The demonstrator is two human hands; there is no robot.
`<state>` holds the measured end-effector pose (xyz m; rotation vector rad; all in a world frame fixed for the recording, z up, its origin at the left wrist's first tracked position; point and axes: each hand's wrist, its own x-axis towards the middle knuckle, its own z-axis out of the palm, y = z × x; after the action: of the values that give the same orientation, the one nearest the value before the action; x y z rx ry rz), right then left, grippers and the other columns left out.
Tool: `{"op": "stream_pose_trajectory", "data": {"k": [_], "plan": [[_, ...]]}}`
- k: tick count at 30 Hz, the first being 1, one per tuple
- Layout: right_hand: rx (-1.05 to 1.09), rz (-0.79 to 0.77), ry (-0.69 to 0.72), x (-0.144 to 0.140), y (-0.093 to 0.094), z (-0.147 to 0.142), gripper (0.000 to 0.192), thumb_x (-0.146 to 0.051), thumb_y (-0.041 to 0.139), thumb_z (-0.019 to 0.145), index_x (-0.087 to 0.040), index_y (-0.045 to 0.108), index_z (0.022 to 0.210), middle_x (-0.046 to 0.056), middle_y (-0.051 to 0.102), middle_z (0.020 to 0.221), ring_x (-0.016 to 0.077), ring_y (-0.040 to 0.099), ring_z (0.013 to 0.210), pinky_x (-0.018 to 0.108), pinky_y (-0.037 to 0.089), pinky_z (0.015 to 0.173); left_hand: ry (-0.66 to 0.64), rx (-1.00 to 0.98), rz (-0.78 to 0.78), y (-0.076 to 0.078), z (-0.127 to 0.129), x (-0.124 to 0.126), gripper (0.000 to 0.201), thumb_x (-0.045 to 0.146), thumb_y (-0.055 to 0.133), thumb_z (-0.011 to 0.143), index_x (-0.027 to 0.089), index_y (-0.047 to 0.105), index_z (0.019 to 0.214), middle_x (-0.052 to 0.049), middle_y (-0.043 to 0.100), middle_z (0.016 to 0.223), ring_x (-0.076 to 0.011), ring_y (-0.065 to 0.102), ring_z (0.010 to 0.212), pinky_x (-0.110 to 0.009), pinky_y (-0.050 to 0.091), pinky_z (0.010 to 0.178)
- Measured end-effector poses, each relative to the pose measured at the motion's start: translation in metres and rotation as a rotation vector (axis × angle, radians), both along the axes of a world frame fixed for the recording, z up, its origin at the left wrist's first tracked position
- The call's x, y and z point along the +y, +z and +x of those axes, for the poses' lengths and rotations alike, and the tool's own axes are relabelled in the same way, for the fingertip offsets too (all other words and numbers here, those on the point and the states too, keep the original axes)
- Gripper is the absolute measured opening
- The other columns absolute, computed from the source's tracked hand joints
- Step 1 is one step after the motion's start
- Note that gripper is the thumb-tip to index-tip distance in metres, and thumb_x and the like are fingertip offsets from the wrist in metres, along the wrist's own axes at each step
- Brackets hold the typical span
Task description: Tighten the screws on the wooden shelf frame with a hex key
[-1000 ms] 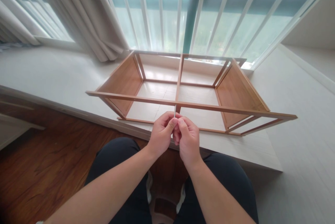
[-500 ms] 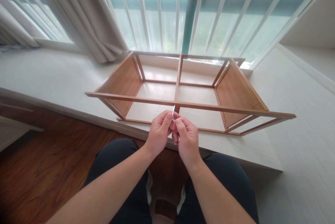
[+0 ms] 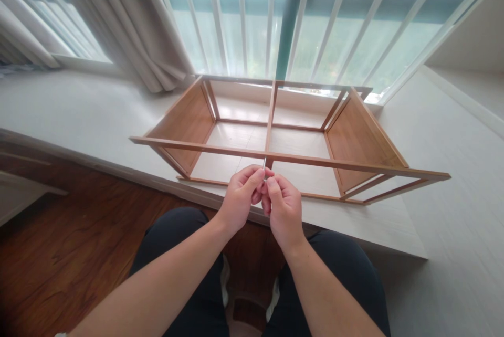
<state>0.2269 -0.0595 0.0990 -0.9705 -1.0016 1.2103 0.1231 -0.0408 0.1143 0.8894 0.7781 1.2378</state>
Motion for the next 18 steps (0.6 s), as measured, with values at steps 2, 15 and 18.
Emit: {"op": "stream_pose_trajectory", "data": {"k": [2,15,18], "plan": [[0.081,-0.022,0.03,0.0,-0.003,-0.002,0.038,-0.047,0.062,0.098,-0.02,0.057,0.072,-0.006,0.046,0.05,0.0081,0.038,0.041,0.021,0.03,0.039,-0.039,-0.037,-0.023,0.001,0.001,0.0,0.036,0.05,0.072,0.088,0.015,0.072,0.097,0.007,0.049,0.057,-0.0078,0.047,0.037,-0.02,0.039,0.034],[0.392,-0.167,0.15,-0.004,0.007,-0.01,0.029,-0.042,0.068,0.093,-0.019,0.061,0.076,-0.007,0.045,0.046,0.0073,0.036,0.035,0.017,0.029,0.034,-0.012,0.098,-0.023,-0.001,-0.005,0.003,0.038,0.05,0.074,0.087,0.015,0.076,0.102,0.003,0.061,0.064,-0.0107,0.058,0.042,-0.021,0.046,0.037],[0.475,-0.209,0.205,-0.004,0.009,-0.01,0.027,-0.039,0.067,0.094,-0.018,0.062,0.078,-0.008,0.045,0.046,0.0064,0.035,0.034,0.016,0.03,0.034,0.047,0.152,0.029,0.002,-0.007,0.004,0.033,0.046,0.074,0.088,0.014,0.078,0.094,0.001,0.064,0.069,-0.0068,0.06,0.054,-0.016,0.049,0.05]]}}
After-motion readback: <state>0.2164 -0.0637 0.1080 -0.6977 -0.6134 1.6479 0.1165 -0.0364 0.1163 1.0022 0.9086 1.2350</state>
